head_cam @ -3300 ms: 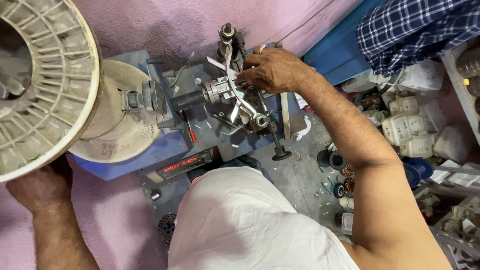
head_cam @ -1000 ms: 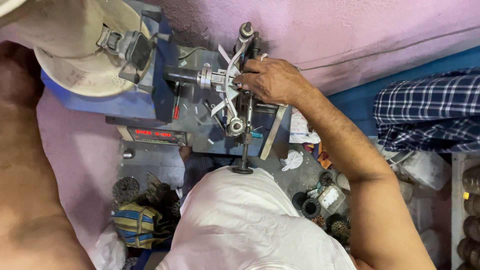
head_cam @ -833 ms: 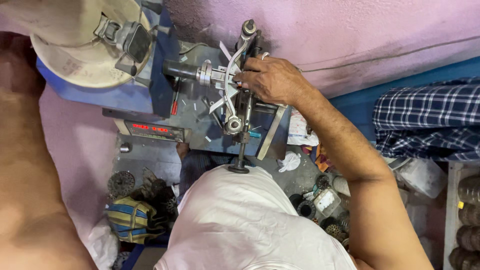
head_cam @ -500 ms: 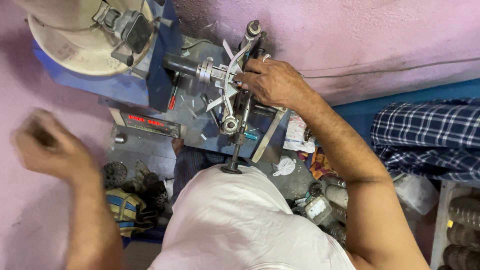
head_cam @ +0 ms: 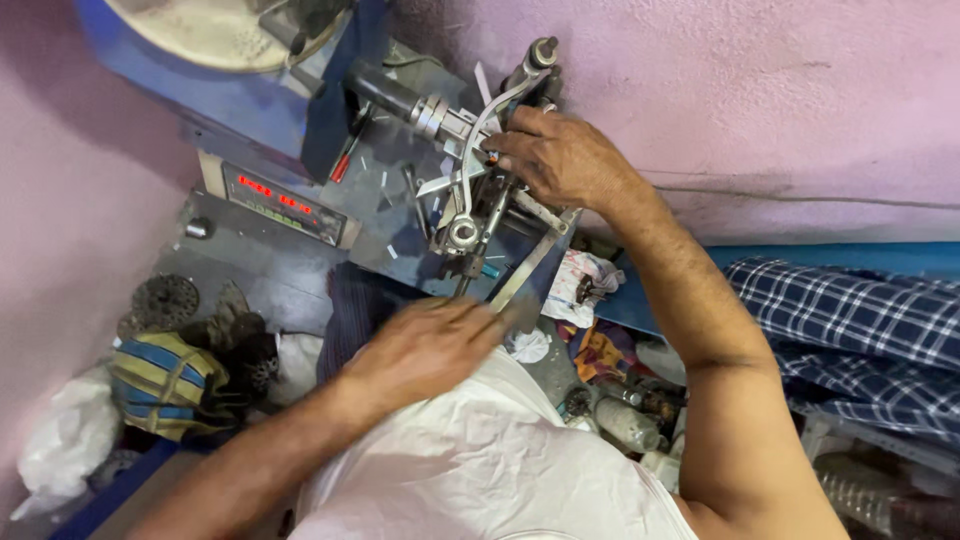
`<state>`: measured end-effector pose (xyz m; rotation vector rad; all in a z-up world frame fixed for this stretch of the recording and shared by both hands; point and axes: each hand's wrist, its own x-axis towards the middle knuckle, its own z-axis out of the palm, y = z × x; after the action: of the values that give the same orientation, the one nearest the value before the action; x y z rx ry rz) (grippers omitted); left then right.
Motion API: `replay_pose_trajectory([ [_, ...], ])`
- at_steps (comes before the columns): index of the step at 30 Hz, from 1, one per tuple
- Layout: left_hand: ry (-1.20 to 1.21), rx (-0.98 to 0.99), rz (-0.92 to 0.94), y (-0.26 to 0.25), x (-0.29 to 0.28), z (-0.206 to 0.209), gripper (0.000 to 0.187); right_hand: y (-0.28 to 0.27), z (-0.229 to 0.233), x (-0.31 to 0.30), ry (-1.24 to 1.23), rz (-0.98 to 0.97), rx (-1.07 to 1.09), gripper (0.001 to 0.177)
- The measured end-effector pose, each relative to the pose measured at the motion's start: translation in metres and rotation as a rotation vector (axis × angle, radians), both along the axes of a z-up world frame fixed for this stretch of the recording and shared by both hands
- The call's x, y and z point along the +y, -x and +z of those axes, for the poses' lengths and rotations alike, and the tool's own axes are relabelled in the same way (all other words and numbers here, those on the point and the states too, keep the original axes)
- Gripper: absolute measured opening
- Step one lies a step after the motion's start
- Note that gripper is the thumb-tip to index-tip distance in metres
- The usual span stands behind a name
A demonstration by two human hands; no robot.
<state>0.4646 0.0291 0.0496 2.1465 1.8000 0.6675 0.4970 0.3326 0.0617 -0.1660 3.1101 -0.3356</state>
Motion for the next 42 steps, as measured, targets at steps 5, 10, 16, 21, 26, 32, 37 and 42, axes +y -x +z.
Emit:
replay_pose_trajectory([
  [5,-0.245,0.127,0.161,-0.021,0.054,0.005,0.053,0.000,0.004,-0.001,0.027,0.011,0.003,0.030],
  [10,-0.184,0.105,0.309,-0.020,0.074,-0.010,0.056,0.002,0.009,-0.002,0.000,0.028,0.034,0.030],
  [16,-0.111,0.164,0.510,-0.029,0.089,-0.032,0.059,0.000,0.008,0.000,0.041,0.067,0.050,0.027],
  [21,-0.075,0.218,0.709,-0.040,0.105,-0.036,0.064,0.004,0.007,0.005,0.045,0.102,0.031,0.028],
  [26,-0.036,0.558,0.727,-0.041,0.114,-0.039,0.059,0.004,0.009,0.007,0.060,0.125,0.007,0.030],
  [32,-0.002,0.410,0.703,-0.040,0.113,-0.040,0.045,0.006,0.010,0.004,0.049,0.122,-0.010,0.029],
  [37,-0.052,0.386,0.743,-0.039,0.114,-0.041,0.039,0.007,0.014,0.004,0.058,0.140,-0.021,0.029],
  [42,-0.055,0.331,0.783,-0.042,0.115,-0.042,0.037,0.007,0.016,0.003,0.033,0.128,-0.049,0.030],
])
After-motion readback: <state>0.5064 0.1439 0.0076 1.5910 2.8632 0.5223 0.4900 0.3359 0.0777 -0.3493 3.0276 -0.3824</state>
